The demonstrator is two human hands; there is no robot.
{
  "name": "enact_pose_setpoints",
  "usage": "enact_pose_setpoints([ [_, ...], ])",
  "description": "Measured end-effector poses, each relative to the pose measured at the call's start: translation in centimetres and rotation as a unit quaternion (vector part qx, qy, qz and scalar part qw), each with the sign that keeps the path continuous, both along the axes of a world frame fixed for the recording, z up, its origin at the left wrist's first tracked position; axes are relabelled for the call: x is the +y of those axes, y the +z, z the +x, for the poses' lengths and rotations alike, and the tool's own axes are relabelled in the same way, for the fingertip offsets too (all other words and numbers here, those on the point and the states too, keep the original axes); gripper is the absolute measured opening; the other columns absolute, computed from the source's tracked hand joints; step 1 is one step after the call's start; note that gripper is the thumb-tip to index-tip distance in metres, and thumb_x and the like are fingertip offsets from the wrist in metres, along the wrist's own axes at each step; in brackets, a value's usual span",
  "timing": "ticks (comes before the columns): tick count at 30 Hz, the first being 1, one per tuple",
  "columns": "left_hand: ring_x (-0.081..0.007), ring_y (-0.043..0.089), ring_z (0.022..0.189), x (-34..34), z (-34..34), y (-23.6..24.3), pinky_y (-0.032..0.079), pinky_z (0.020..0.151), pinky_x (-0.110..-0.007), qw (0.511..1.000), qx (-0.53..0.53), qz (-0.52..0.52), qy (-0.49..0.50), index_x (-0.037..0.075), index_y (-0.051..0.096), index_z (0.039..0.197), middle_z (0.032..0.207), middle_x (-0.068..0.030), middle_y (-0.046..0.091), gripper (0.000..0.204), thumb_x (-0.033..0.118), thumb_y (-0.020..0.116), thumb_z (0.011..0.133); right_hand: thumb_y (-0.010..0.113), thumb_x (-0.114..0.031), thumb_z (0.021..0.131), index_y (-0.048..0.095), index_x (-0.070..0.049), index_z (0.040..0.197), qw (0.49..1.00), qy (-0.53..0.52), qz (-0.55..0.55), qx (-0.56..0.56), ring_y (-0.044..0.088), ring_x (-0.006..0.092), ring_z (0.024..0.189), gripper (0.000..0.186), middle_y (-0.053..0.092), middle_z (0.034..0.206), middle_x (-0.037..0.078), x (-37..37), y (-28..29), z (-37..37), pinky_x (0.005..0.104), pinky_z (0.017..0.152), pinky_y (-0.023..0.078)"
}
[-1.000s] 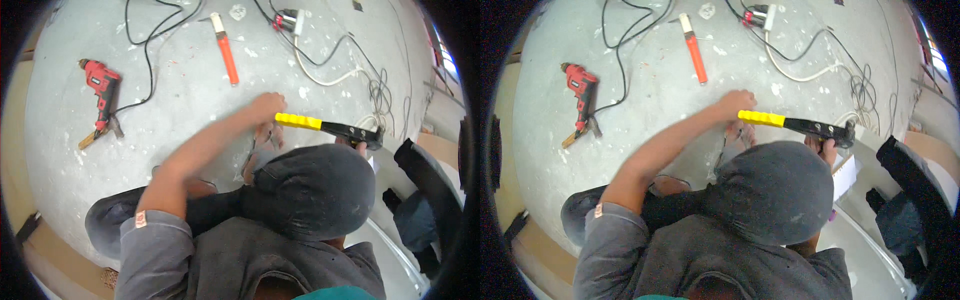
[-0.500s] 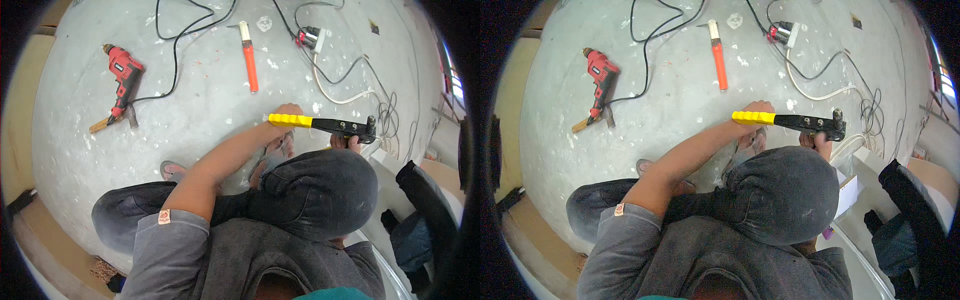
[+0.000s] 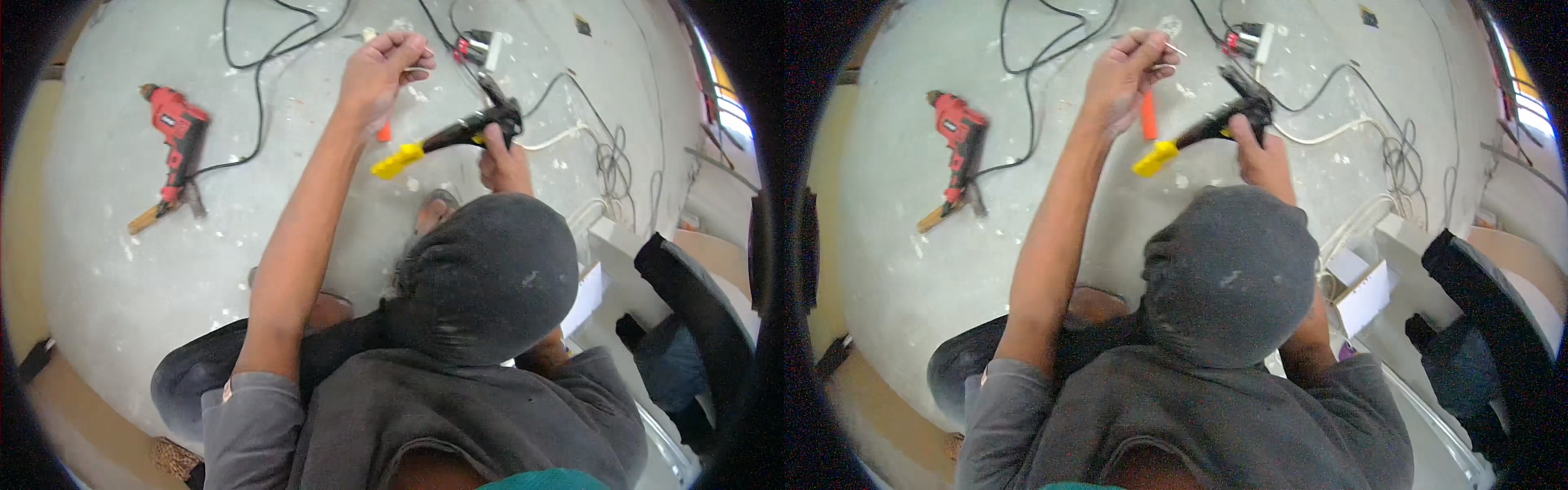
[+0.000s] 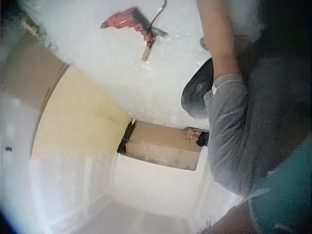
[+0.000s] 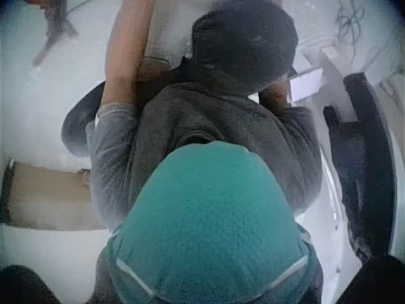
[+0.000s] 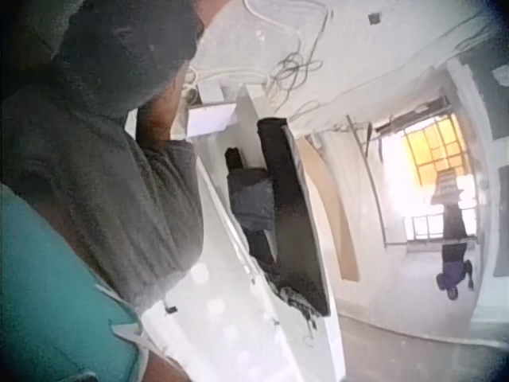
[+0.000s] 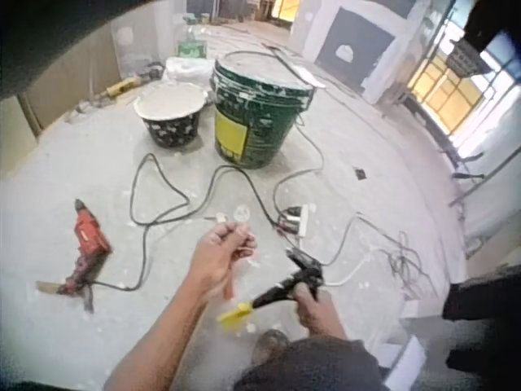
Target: The person uses a drill to create a hole in a short section of PVC pipe and then uses a rivet tool to secure a metal component into the hole.
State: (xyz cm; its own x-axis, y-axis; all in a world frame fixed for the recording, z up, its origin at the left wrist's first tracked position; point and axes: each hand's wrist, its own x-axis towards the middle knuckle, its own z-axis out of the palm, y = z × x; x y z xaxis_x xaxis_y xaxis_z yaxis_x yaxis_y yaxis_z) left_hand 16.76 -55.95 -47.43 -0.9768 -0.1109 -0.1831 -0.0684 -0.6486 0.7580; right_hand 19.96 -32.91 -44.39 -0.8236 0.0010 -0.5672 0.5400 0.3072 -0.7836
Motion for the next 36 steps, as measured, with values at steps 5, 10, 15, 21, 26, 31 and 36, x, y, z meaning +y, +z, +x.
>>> enact_pose_setpoints([
  [5,-0.0149,0.066,0.088,0.0,1.2,2.6,0.055,0.082,-0.029,1.0,0.017,-0.005,0.016,0.003,0.062,0.104,0.096,-0.0059,0.068,0.019,0.021,0.064,0.097,0.063,-0.051,0.094,0.044,-0.017,0.073,0.994,0.043,-0.105,0.005,0.032,0.0056,0.04,0.045,0.035,0.05,-0.008,-2.3,-0.8,0.5,0.0248,0.04,0.023],
  [10,-0.0157,0.066,0.085,0.5,2.1,4.3,0.057,0.082,-0.032,0.999,0.0,0.04,-0.006,0.003,0.06,0.106,0.093,-0.0073,0.067,0.019,0.019,0.064,0.097,0.067,-0.049,0.092,0.044,-0.016,0.074,0.993,0.035,-0.115,0.007,0.031,0.005,0.041,0.044,0.035,0.052,-0.008,-2.6,-1.1,0.8,0.0245,0.04,0.022],
  [15,-0.0164,0.067,0.083,1.4,1.9,5.5,0.058,0.081,-0.032,1.0,0.011,-0.007,-0.015,0.001,0.059,0.105,0.092,-0.0088,0.067,0.019,0.017,0.064,0.097,0.068,-0.049,0.091,0.044,-0.015,0.076,0.99,0.021,-0.136,0.023,0.03,0.0038,0.043,0.044,0.036,0.053,-0.008,-1.7,-0.7,0.8,0.0231,0.04,0.021],
  [21,-0.0167,0.068,0.085,2.0,1.7,4.5,0.059,0.08,-0.031,0.999,0.028,0.003,0.022,-0.001,0.06,0.105,0.092,-0.0092,0.067,0.018,0.015,0.063,0.097,0.069,-0.06,0.086,0.047,-0.015,0.064,0.991,0.023,-0.129,0.024,0.033,0.0046,0.044,0.055,0.039,0.053,-0.008,-1.7,-0.6,0.7,0.0246,0.042,0.022],
  [26,-0.0166,0.069,0.081,2.0,1.5,5.3,0.059,0.078,-0.031,0.999,0.017,-0.042,0.027,-0.002,0.062,0.105,0.091,-0.0098,0.069,0.019,0.015,0.065,0.096,0.069,-0.055,0.088,0.046,-0.015,0.07,0.992,0.026,-0.121,0.022,0.032,0.0042,0.044,0.05,0.037,0.054,-0.008,-1.2,-0.7,0.7,0.0238,0.042,0.021],
  [31,-0.0157,0.069,0.079,1.0,1.7,5.6,0.059,0.077,-0.03,0.996,0.014,-0.085,0.006,-0.001,0.065,0.102,0.087,-0.0093,0.07,0.017,0.014,0.067,0.094,0.069,-0.05,0.09,0.043,-0.015,0.074,0.99,0.017,-0.139,0.012,0.031,0.0041,0.044,0.046,0.036,0.054,-0.007,-1.8,-0.3,0.6,0.0231,0.041,0.02],
  [36,-0.0148,0.069,0.079,0.9,1.6,6.5,0.058,0.077,-0.029,0.989,0.02,-0.143,0.02,-0.002,0.067,0.102,0.086,-0.0083,0.07,0.018,0.015,0.068,0.094,0.069,-0.049,0.091,0.043,-0.015,0.076,0.991,0.038,-0.126,0.012,0.031,0.004,0.044,0.045,0.035,0.054,-0.008,-1.3,-0.3,0.4,0.023,0.041,0.02],
])
